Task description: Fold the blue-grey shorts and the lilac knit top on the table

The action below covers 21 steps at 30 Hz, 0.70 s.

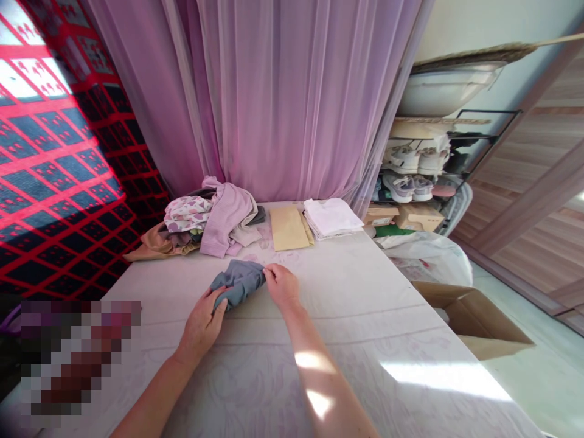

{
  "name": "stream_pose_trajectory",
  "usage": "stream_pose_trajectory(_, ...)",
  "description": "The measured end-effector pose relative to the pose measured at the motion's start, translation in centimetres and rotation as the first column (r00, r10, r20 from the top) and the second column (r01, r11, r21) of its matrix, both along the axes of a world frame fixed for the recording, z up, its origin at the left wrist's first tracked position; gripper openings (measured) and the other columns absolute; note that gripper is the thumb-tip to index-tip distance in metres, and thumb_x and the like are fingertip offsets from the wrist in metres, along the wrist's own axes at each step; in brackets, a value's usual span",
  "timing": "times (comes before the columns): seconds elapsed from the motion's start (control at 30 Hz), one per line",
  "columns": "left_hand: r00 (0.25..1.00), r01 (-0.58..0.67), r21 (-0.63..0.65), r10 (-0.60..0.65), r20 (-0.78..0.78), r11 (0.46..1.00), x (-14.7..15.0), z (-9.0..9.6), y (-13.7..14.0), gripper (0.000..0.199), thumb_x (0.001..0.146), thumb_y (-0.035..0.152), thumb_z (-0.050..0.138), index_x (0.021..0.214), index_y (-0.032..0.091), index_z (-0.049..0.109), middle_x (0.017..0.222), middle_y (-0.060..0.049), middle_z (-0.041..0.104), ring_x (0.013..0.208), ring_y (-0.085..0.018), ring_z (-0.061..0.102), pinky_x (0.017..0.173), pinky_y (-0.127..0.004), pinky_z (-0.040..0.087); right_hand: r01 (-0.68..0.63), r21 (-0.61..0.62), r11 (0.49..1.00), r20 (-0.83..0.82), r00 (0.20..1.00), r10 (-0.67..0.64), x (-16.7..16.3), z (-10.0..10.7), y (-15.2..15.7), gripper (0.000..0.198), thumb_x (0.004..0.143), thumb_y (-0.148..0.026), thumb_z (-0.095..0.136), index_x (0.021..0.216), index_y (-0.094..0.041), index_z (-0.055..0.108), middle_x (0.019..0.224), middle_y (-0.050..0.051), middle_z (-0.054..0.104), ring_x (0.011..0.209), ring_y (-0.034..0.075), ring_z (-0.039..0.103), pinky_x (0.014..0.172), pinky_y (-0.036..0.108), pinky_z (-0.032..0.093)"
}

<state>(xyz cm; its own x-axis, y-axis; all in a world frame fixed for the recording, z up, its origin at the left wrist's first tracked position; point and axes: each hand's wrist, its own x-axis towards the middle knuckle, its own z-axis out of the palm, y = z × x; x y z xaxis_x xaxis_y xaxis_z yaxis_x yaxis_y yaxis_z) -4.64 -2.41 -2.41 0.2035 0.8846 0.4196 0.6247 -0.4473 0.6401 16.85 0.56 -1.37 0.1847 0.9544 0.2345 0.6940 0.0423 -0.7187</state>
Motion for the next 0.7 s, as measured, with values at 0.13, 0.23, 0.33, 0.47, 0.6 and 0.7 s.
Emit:
stream_pose_trajectory(0.13,0.953,-0.025,-0.191,0.082,0.293,0.981,0.3,3.3,0.6,0.04,0.087,0.052,0.046,0.099,0.02,0.067,0.09,-0.005,0.072,0.089,-0.022,0.066,0.085,-0.033,0.051,-0.138,0.158,0.978,-0.291,0.94,0.18,-0.1,2.1,0.0,0.034,0.092,-0.042,0.046,0.113,-0.022,0.063,0.116,0.007,0.067,0.106,0.018,0.061,0.091,0.029,0.046)
stream_pose_trajectory(0.23,0.842,0.081,-0.302,0.097,0.531,0.95,1.0,5.2,1.0,0.046,0.078,0.06,0.057,0.094,0.019,0.068,0.088,-0.003,0.072,0.087,-0.021,0.065,0.08,-0.029,0.051,-0.366,0.206,0.907,-0.54,0.731,0.418,0.1,3.0,-0.9,0.057,0.087,-0.05,0.053,0.136,-0.022,0.046,0.133,0.009,0.059,0.12,0.019,0.055,0.099,0.033,0.044)
stream_pose_trajectory(0.33,0.762,0.184,-0.416,0.139,0.633,0.891,1.6,5.5,1.2,0.052,0.069,0.062,0.065,0.095,0.018,0.069,0.085,-0.003,0.072,0.086,-0.021,0.065,0.079,-0.029,0.051,-0.48,0.101,0.871,-0.676,0.609,0.414,0.6,3.1,-2.0,0.053,0.082,-0.05,0.062,0.127,-0.021,0.055,0.118,0.007,0.067,0.11,0.021,0.061,0.095,0.035,0.048)
stream_pose_trajectory(0.47,0.859,0.104,-0.506,0.179,0.48,0.856,1.8,3.7,1.4,0.041,0.074,0.054,0.06,0.093,0.019,0.07,0.081,-0.002,0.072,0.085,-0.022,0.065,0.079,-0.032,0.051,-0.305,-0.047,0.951,-0.631,0.747,0.208,1.0,1.3,-2.7,0.03,0.083,-0.034,0.056,0.109,-0.021,0.064,0.099,0.003,0.071,0.092,0.018,0.066,0.084,0.032,0.051)
stream_pose_trajectory(0.6,0.962,-0.05,-0.476,0.171,0.214,0.878,1.5,1.6,2.0,0.024,0.076,0.043,0.058,0.082,0.022,0.069,0.082,-0.003,0.072,0.084,-0.023,0.065,0.082,-0.035,0.05,-0.155,-0.166,0.974,-0.499,0.865,0.053,1.2,-1.8,-2.6,0.044,0.079,-0.019,0.053,0.122,-0.022,0.059,0.093,0.003,0.072,0.082,0.017,0.067,0.081,0.032,0.053)
stream_pose_trajectory(0.7,0.945,-0.099,-0.495,0.237,0.224,0.863,0.7,0.6,2.6,0.034,0.077,0.047,0.059,0.097,0.021,0.069,0.09,-0.005,0.073,0.082,-0.022,0.066,0.08,-0.034,0.051,-0.076,-0.117,0.99,-0.419,0.908,0.02,1.6,-2.7,-3.1,0.041,0.082,-0.022,0.051,0.123,-0.021,0.06,0.109,0.009,0.069,0.093,0.018,0.067,0.087,0.035,0.052)
